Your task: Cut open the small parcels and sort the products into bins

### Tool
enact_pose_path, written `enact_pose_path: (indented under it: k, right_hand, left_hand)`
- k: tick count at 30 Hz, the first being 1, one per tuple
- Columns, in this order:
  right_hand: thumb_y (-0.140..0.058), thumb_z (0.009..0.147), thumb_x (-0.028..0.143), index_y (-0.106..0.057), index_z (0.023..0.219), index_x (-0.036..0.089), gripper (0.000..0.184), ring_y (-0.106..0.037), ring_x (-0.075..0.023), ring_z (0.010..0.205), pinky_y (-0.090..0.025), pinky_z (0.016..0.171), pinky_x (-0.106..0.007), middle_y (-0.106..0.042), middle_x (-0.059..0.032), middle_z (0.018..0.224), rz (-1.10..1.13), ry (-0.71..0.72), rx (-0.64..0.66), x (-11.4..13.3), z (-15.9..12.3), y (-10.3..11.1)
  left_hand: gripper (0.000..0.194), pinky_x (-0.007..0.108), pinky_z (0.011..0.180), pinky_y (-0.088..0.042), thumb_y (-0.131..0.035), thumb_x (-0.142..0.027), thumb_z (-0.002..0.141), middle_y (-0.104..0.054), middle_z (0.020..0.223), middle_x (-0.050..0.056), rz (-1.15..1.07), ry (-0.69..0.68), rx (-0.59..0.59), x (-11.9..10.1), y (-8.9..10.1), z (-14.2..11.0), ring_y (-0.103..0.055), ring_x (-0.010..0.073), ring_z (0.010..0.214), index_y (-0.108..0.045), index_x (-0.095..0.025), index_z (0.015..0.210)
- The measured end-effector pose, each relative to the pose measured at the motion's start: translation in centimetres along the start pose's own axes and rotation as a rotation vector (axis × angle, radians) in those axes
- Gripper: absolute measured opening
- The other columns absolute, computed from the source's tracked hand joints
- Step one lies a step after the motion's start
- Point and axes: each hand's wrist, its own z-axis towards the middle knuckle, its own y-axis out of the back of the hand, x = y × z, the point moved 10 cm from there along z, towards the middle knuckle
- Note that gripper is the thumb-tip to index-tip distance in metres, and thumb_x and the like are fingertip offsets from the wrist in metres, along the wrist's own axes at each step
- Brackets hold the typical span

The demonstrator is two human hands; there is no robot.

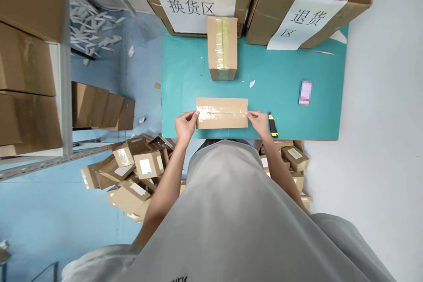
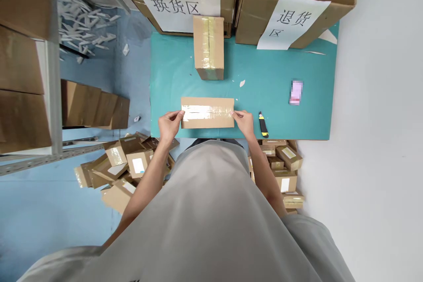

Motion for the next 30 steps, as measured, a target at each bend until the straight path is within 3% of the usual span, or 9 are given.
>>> enact_pose_path:
  k: [3,8,10,13,15,18,23,26,30]
  right_hand:
    - [-0.078,0.094,0.071,-0.093,0.11,0.021,0.054,-0.085,-0.039,0.11,-0.067,0.107,-0.052,-0.089,-0.0136,0.115,0.021,-0.049,0.016,-2.4,-0.3,-1.3]
    - [-0.072,0.1,0.06,-0.089,0.122,0.022,0.047,-0.083,-0.0345,0.117,-0.064,0.114,-0.053,-0.088,-0.0142,0.127,0.077,-0.081,0.001,-5.9,-0.4,-1.3]
    - [-0.077,0.094,0.049,-0.088,0.126,0.021,0.044,-0.084,-0.0343,0.116,-0.062,0.117,-0.056,-0.087,-0.0152,0.127,0.043,-0.142,0.022,-7.3,-0.6,-1.5]
    - [-0.086,0.082,0.038,-0.084,0.135,0.018,0.057,-0.084,-0.0341,0.107,-0.064,0.113,-0.059,-0.088,-0.0152,0.124,0.016,-0.235,0.131,-8.8,-1.4,-3.2]
    - [-0.09,0.078,0.038,-0.083,0.137,0.018,0.062,-0.084,-0.0344,0.106,-0.064,0.112,-0.059,-0.088,-0.0138,0.125,0.033,-0.223,0.198,-8.6,-1.9,-4.6]
    - [-0.093,0.078,0.044,-0.087,0.126,0.02,0.055,-0.082,-0.0365,0.113,-0.062,0.116,-0.058,-0.087,-0.0126,0.127,0.049,-0.156,0.223,-7.5,-2.2,-5.5]
    - [-0.09,0.083,0.06,-0.089,0.118,0.024,0.05,-0.074,-0.0362,0.134,-0.066,0.112,-0.052,-0.084,-0.0098,0.136,0.102,-0.115,0.187,-6.1,-1.5,-4.0]
    - [-0.083,0.09,0.072,-0.09,0.117,0.026,0.054,-0.07,-0.0352,0.141,-0.064,0.115,-0.05,-0.08,-0.0099,0.144,0.141,-0.033,0.192,-4.2,-0.5,-2.7]
    - [-0.074,0.097,0.079,-0.091,0.11,0.023,0.06,-0.073,-0.036,0.136,-0.065,0.115,-0.05,-0.083,-0.0113,0.135,0.114,0.062,0.181,-1.8,0.5,-1.8]
  left_hand:
    - [0.04,0.047,0.106,-0.065,-0.08,-0.054,0.094,-0.087,0.11,0.014,-0.064,0.096,0.035,3.2,-1.3,-0.2,-0.081,0.0331,0.106,-0.089,-0.016,0.105]
    - [0.043,0.049,0.112,-0.063,-0.064,-0.046,0.102,-0.084,0.128,0.018,-0.199,0.221,0.035,7.9,-2.1,-0.6,-0.079,0.031,0.124,-0.082,-0.015,0.125]
    - [0.041,0.052,0.117,-0.061,-0.072,-0.034,0.092,-0.082,0.134,0.019,-0.15,0.244,0.079,9.1,-2.5,-0.9,-0.078,0.0321,0.128,-0.08,-0.015,0.127]
    - [0.056,0.056,0.116,-0.062,-0.076,-0.02,0.076,-0.079,0.142,0.02,-0.126,0.264,0.198,10.0,-4.1,-1.8,-0.076,0.0353,0.13,-0.078,-0.016,0.132]
    - [0.063,0.057,0.115,-0.062,-0.074,-0.017,0.071,-0.078,0.144,0.019,-0.134,0.254,0.249,9.8,-5.1,-2.4,-0.074,0.0367,0.132,-0.077,-0.016,0.134]
    - [0.052,0.055,0.118,-0.061,-0.072,-0.018,0.074,-0.078,0.142,0.017,-0.119,0.205,0.247,8.7,-5.4,-2.7,-0.071,0.0367,0.137,-0.081,-0.017,0.125]
    - [0.035,0.051,0.126,-0.056,-0.07,-0.023,0.081,-0.076,0.146,0.013,-0.113,0.123,0.255,6.1,-4.4,-2.3,-0.066,0.0343,0.147,-0.086,-0.02,0.112]
    - [0.03,0.05,0.125,-0.056,-0.071,-0.034,0.091,-0.081,0.138,0.013,-0.143,0.086,0.224,4.4,-3.2,-1.9,-0.07,0.0336,0.14,-0.087,-0.02,0.113]
    - [0.046,0.046,0.116,-0.06,-0.069,-0.057,0.1,-0.084,0.127,0.014,-0.13,0.035,0.122,2.6,-1.7,-1.1,-0.077,0.0326,0.122,-0.085,-0.016,0.117]
